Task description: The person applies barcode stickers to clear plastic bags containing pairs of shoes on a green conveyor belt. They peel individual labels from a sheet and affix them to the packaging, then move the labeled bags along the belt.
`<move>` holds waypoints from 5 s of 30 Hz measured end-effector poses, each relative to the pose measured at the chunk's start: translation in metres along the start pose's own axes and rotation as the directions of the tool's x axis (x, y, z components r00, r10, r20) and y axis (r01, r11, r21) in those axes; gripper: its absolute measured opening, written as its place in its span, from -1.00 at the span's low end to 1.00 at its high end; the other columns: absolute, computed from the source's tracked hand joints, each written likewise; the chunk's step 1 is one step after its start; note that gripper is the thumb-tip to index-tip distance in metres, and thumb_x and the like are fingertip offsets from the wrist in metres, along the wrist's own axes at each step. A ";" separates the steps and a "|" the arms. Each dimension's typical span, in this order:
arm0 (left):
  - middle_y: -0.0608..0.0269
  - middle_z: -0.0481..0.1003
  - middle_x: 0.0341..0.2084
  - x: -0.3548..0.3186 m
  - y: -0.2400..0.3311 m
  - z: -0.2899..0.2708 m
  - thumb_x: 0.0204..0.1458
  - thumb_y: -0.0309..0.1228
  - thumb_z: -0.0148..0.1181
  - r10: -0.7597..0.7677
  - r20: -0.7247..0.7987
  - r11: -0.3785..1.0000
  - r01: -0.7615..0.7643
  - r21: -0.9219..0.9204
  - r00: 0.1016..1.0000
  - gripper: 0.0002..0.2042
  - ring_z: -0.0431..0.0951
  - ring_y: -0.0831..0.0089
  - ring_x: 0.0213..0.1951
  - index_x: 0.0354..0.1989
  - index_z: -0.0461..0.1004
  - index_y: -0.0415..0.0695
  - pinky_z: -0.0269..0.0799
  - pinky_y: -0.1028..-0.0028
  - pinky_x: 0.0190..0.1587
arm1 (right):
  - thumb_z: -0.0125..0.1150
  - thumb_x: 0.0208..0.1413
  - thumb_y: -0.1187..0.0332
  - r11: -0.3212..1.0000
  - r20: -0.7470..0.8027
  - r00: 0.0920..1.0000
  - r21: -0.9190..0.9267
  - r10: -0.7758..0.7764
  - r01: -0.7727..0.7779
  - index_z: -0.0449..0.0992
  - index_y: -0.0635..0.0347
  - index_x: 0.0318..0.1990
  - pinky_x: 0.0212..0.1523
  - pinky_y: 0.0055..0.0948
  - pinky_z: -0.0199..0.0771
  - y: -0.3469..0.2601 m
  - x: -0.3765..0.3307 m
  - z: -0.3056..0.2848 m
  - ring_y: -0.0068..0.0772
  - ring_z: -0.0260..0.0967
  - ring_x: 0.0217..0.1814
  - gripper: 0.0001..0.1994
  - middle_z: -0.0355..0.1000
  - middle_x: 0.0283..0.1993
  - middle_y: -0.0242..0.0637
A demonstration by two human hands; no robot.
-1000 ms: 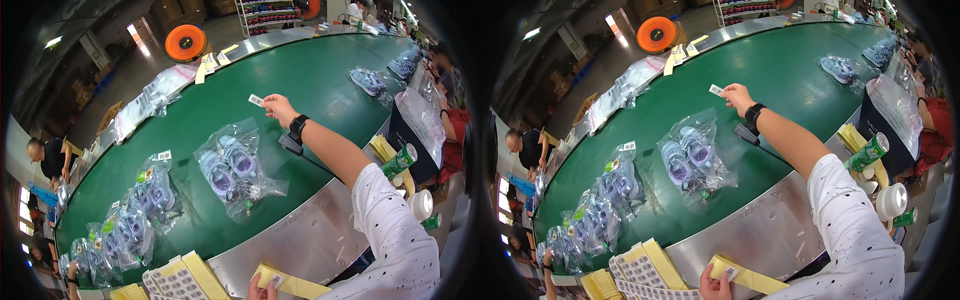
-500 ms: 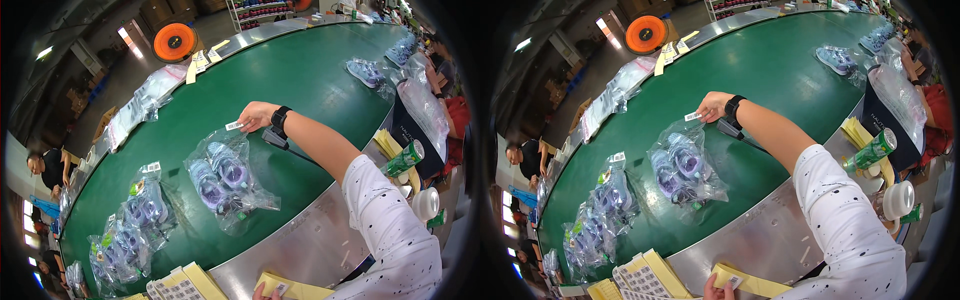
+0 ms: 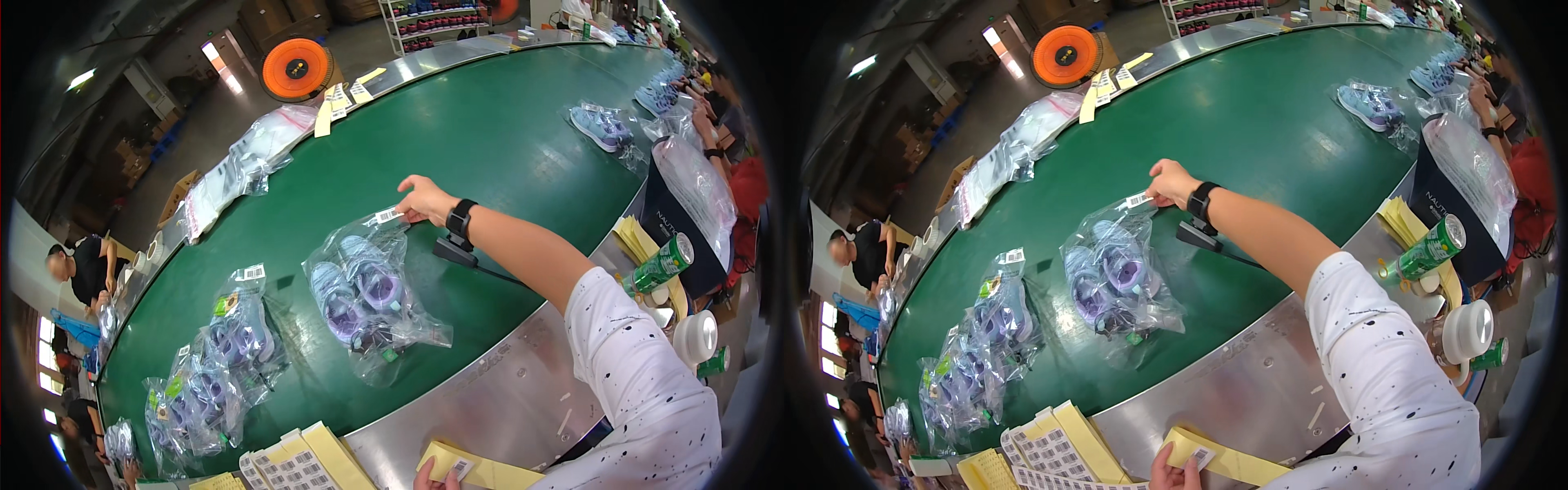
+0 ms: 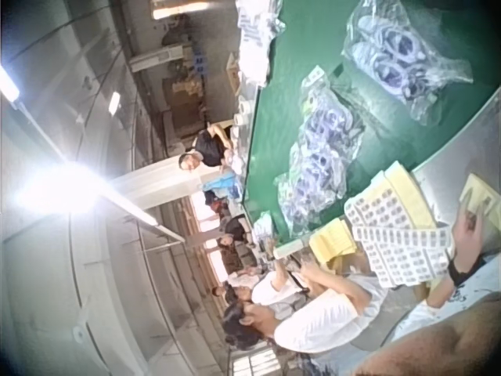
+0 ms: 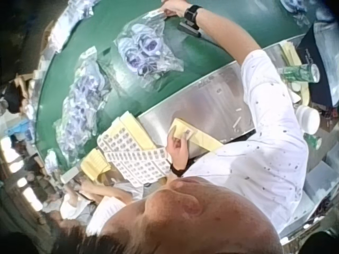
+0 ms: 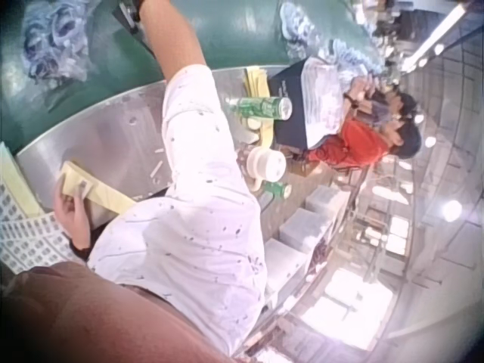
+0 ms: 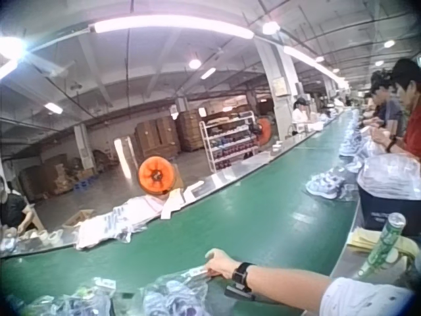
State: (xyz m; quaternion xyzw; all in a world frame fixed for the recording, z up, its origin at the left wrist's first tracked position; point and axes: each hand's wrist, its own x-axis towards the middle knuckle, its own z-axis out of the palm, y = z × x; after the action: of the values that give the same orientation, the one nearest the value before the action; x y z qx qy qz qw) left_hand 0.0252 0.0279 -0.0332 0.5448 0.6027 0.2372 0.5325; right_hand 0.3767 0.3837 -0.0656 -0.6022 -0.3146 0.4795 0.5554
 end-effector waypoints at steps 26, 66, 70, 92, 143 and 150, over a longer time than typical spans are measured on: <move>0.17 0.53 -0.38 -0.034 0.005 -0.013 0.08 -0.43 0.10 0.349 -0.014 0.907 -0.342 -0.245 0.937 -0.76 0.52 0.59 -0.38 -0.07 0.44 -0.18 0.43 0.57 -0.31 | 0.15 0.03 0.49 0.927 0.506 0.860 -0.347 0.060 0.139 0.45 0.31 -0.35 -0.33 -0.58 0.32 0.059 -0.426 0.022 -0.57 0.33 -0.34 -0.93 0.41 -0.38 -0.34; 0.18 0.38 -0.06 -0.081 -0.019 -0.023 0.02 -0.51 0.12 0.326 0.270 0.864 -0.169 -0.475 0.906 -0.56 0.44 0.50 -0.08 0.10 0.23 -0.31 0.39 0.55 -0.03 | 0.21 -0.23 0.62 0.458 0.391 0.570 -0.346 -0.723 0.819 0.50 0.25 -0.47 -0.28 -0.35 0.40 0.036 -0.521 0.034 -0.12 0.36 -0.25 -0.89 0.37 -0.27 -0.12; 0.09 0.47 -0.39 -0.110 -0.014 -0.049 -0.06 -0.44 0.16 0.304 0.086 0.953 -0.304 -0.018 0.949 -0.54 0.49 0.56 -0.38 0.08 0.28 -0.20 0.42 0.48 -0.33 | 0.07 -0.08 0.53 0.554 0.238 0.675 -0.418 -0.698 0.720 0.31 0.26 -0.54 -0.22 -0.36 0.27 0.033 -0.534 0.050 -0.20 0.28 -0.28 -0.91 0.34 -0.33 -0.14; -0.04 0.49 -0.22 -0.217 -0.382 -0.175 -0.08 -0.53 0.07 -0.564 -0.478 0.711 0.690 0.132 0.673 -0.76 0.53 0.14 -0.21 -0.19 0.47 -0.25 0.45 0.27 -0.19 | -0.13 0.13 0.51 0.831 0.085 0.866 -0.249 -0.493 0.498 0.06 0.25 0.24 0.14 -0.37 0.11 0.104 -0.424 -0.014 -0.31 0.14 0.11 -0.52 0.07 0.24 -0.18; 0.05 0.52 -0.29 -0.180 -0.343 -0.166 0.02 -0.20 0.09 -0.329 -0.054 0.833 0.317 0.454 0.943 -0.64 0.51 0.18 -0.19 -0.16 0.43 -0.25 0.40 0.34 -0.13 | -0.13 -0.02 0.65 0.832 0.070 0.869 -0.261 -0.491 0.490 0.11 0.19 0.24 -0.11 -0.58 0.22 0.088 -0.442 0.002 -0.52 0.16 -0.16 -0.42 0.15 0.18 -0.25; 0.13 0.48 -0.35 -0.154 -0.080 -0.125 0.08 -0.43 0.03 0.227 0.491 0.937 -0.326 0.124 0.841 -0.77 0.50 0.35 -0.31 -0.14 0.34 -0.29 0.40 0.48 -0.24 | -0.14 -0.05 0.68 0.866 0.047 0.878 -0.152 -0.476 0.477 0.12 0.23 0.23 -0.12 -0.59 0.25 0.098 -0.436 -0.002 -0.53 0.19 -0.15 -0.42 0.19 0.11 -0.24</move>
State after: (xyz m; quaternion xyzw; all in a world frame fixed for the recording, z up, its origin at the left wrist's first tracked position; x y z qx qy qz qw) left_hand -0.1444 -0.0992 -0.0036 0.7188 0.3915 0.1104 0.5638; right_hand 0.2142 -0.0327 -0.0613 -0.5463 -0.4927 0.3034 0.6056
